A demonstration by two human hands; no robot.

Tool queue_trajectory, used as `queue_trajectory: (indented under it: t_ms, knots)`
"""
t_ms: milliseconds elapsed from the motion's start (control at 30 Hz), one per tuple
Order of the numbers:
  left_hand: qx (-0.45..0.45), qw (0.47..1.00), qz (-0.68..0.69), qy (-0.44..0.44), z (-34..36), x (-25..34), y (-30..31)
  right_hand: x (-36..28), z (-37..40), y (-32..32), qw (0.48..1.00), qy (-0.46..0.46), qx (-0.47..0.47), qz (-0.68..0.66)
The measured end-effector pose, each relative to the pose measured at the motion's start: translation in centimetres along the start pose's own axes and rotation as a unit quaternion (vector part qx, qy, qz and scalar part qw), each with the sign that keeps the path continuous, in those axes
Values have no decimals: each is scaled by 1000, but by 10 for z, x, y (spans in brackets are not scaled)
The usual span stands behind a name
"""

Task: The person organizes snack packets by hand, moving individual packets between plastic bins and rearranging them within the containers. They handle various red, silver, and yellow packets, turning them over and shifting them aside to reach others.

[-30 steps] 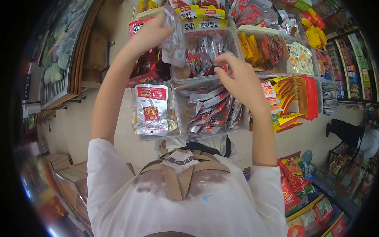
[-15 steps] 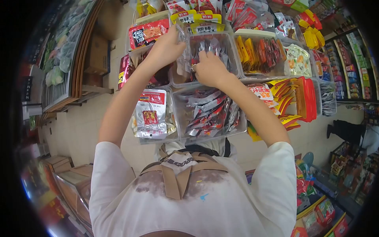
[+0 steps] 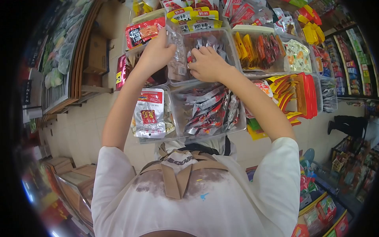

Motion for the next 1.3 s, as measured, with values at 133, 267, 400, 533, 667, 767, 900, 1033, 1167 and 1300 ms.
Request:
queue_trajectory:
  t_ms: [133, 267, 400, 533, 667, 767, 900, 1033, 1167, 1300]
  knots:
    - [10, 1000, -5, -19, -6, -16, -14, 1, 3, -7, 1000, -12, -8, -4]
    - [3, 1000, -22, -6, -22, -26, -25, 0, 5, -5, 998, -26, -18, -46]
    - [-43, 998, -39, 35, -27, -8, -22, 5, 2, -1, 994, -45, -50, -86]
    - [-80, 993, -84, 35, -32, 5, -29, 9, 8, -1, 988, -50, -30, -141]
    - [-16, 997, -58, 39, -41, 12, -54, 5, 11, -2, 990, -64, -44, -117]
    - [7, 996, -83, 21, -37, 4, -66, 8, 10, -2, 996, -46, -45, -58]
    - [35, 981, -186, -33, -18, -19, -73, 5, 13, -1, 990, -64, -47, -115]
    - [86, 933, -340, -82, 2, -16, -73, 3, 12, 3, 988, -65, -36, -136]
    - [39, 909, -400, -107, 0, -9, -75, 4, 11, 5, 988, -71, -49, -125]
    - [-69, 898, -426, -92, -21, -6, -82, 6, 9, 3, 989, -75, -74, -108]
Point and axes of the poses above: each hand's wrist, its own z-axis away from the middle knuckle, its own y-axis out of the back of the hand, x = y × z, the point moved 1 cm from there along -z, towards the middle knuckle, and after that the axes turned 12 degrees about y, right-handed, at the moved point
